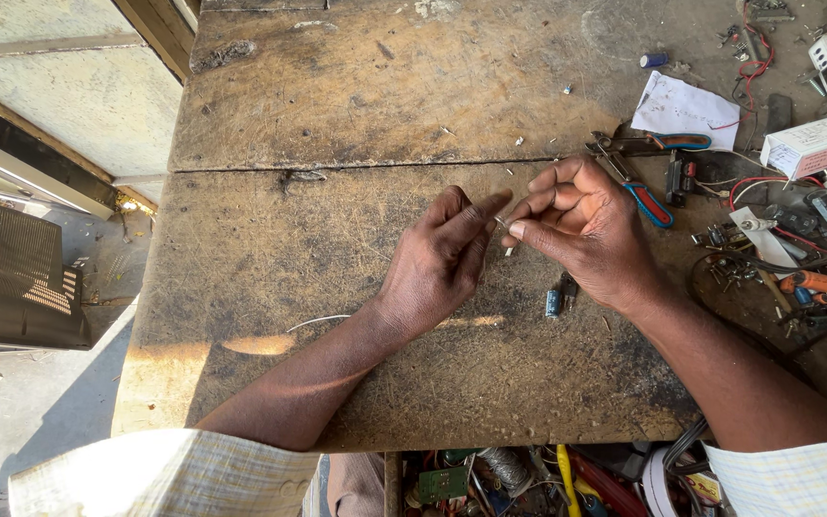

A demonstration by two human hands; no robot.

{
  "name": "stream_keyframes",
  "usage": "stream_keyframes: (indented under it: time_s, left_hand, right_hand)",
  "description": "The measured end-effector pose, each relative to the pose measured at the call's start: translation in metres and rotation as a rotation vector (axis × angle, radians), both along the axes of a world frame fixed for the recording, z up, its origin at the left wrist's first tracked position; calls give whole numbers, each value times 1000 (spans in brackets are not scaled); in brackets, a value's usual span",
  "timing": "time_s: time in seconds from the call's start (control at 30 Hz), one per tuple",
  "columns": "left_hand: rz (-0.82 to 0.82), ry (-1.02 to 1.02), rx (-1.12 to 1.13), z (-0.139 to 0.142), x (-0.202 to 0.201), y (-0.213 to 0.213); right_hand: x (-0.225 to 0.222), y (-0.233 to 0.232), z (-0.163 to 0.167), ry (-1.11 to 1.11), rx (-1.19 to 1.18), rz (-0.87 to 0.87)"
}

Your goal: The person solders a small electronic component to a wire using a soldering iron and solder wire. They then use pliers to trim the component leads and strip the wire insulation before applying flux and soldering the wire to the component.

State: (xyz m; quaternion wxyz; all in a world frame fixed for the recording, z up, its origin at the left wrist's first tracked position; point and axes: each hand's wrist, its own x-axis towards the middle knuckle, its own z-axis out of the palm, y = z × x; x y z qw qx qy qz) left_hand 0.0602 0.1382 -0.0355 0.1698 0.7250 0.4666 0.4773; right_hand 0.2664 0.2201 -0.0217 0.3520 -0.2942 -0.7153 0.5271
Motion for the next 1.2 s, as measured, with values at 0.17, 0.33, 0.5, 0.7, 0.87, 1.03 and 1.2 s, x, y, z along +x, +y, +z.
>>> stream_keyframes:
  time_s: [0.17,0.33,0.5,0.7,0.87,1.03,1.2]
  left_hand:
    - [60,41,46,-6,1,3]
    - [134,129,129,-9,0,4]
    - [148,176,106,-8,-2,4]
    - [216,241,243,-10,-2,7]
    - [203,260,177,-14,-3,7]
    - [163,271,155,-15,-2,6]
    - [127,298,139,-18,-4,7]
  right_hand:
    - [3,1,-2,-9,38,-26]
    - [5,5,-4,54,71,-16]
    - [8,7,-5,44,93,-26]
    - [7,7,-5,13,234,-61]
    - [1,6,2,40,592,-65]
    - [-6,1,7,-188,1109,-42]
    - [-2,-6,6,-317,1033,-52]
